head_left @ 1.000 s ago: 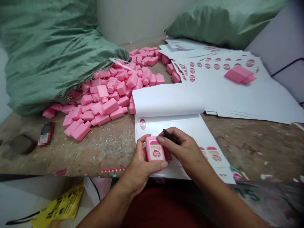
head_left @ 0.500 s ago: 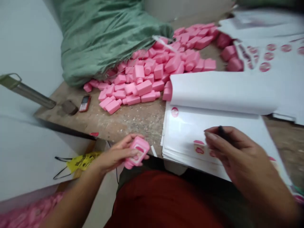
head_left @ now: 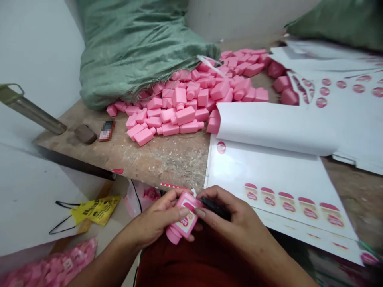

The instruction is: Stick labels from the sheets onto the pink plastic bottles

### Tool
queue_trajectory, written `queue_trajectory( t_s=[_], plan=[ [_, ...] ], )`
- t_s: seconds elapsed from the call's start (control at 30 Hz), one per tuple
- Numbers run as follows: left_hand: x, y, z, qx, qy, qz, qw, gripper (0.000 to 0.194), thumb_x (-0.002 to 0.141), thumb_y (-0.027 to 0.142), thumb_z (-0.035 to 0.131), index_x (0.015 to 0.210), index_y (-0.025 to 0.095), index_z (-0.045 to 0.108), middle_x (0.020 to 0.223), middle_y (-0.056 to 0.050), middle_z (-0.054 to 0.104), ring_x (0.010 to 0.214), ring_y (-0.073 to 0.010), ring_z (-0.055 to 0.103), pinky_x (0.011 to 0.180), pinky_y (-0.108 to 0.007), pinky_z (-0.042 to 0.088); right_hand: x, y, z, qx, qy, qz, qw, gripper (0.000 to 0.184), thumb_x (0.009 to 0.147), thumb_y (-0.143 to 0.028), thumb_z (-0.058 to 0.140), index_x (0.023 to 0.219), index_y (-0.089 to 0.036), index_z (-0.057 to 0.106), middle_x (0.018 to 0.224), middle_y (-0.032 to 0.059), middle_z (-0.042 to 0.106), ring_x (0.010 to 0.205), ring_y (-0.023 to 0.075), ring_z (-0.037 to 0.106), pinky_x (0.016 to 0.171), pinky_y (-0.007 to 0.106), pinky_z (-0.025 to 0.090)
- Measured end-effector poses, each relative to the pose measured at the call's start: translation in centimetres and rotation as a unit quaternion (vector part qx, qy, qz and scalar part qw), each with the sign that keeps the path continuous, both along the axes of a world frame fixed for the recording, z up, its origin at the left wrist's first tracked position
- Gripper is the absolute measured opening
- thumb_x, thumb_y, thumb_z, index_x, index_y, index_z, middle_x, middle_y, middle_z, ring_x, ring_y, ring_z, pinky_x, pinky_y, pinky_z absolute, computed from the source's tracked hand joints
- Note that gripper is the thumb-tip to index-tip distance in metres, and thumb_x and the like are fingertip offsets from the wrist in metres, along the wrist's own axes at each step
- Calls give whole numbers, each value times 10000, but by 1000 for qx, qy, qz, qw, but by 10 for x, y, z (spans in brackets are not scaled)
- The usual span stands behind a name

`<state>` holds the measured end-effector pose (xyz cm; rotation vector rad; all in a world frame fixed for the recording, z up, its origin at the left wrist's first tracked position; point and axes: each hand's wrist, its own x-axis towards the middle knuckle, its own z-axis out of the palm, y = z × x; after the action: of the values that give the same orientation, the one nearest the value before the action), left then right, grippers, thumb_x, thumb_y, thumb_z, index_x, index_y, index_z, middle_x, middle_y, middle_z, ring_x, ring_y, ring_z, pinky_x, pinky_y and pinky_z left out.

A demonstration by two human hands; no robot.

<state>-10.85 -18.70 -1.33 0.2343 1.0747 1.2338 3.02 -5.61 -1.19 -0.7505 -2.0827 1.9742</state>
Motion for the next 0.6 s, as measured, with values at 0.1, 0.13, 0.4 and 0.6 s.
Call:
queue_trajectory(
  t_s=[0.1, 0.13, 0.4, 0.6],
  plan=[
    [0, -3, -4, 2, -2, -4, 1000, 433, 788, 346, 730, 1137, 183, 532, 1045, -85, 648, 832, -202, 717, 648, -271, 591, 6, 1, -4, 20, -19, 7, 1000, 196, 845, -393, 597, 827, -202, 636, 701, 0, 654, 659, 167, 586, 627, 264, 455],
    [0, -5, -4, 1, -1, -4, 1000, 437, 788, 351, 729, 1136, 180, 528, 1033, -85, 649, 825, -202, 718, 642, -269, 591, 8, 2, -5, 19, -22, 10, 1000, 212, 845, -404, 586, 817, -200, 635, 703, 3, 655, 662, 170, 584, 626, 268, 451],
    [4, -14, -4, -3, 30, 0, 1000, 466, 768, 365, 728, 1147, 195, 517, 1070, -89, 634, 819, -206, 709, 661, -306, 580, 6, -10, -6, 51, -23, 4, 998, 249, 824, -450, 592, 795, -207, 639, 705, 4, 657, 675, 186, 594, 630, 276, 458],
    [-40, -53, 2, -78, 263, -110, 955, 504, 787, 374, 686, 1249, 248, 529, 1135, -59, 642, 993, -217, 640, 811, -314, 511, 14, -5, -15, 70, -27, -6, 997, 241, 811, -441, 594, 831, -215, 676, 756, 24, 691, 714, 205, 627, 661, 288, 479]
  ],
)
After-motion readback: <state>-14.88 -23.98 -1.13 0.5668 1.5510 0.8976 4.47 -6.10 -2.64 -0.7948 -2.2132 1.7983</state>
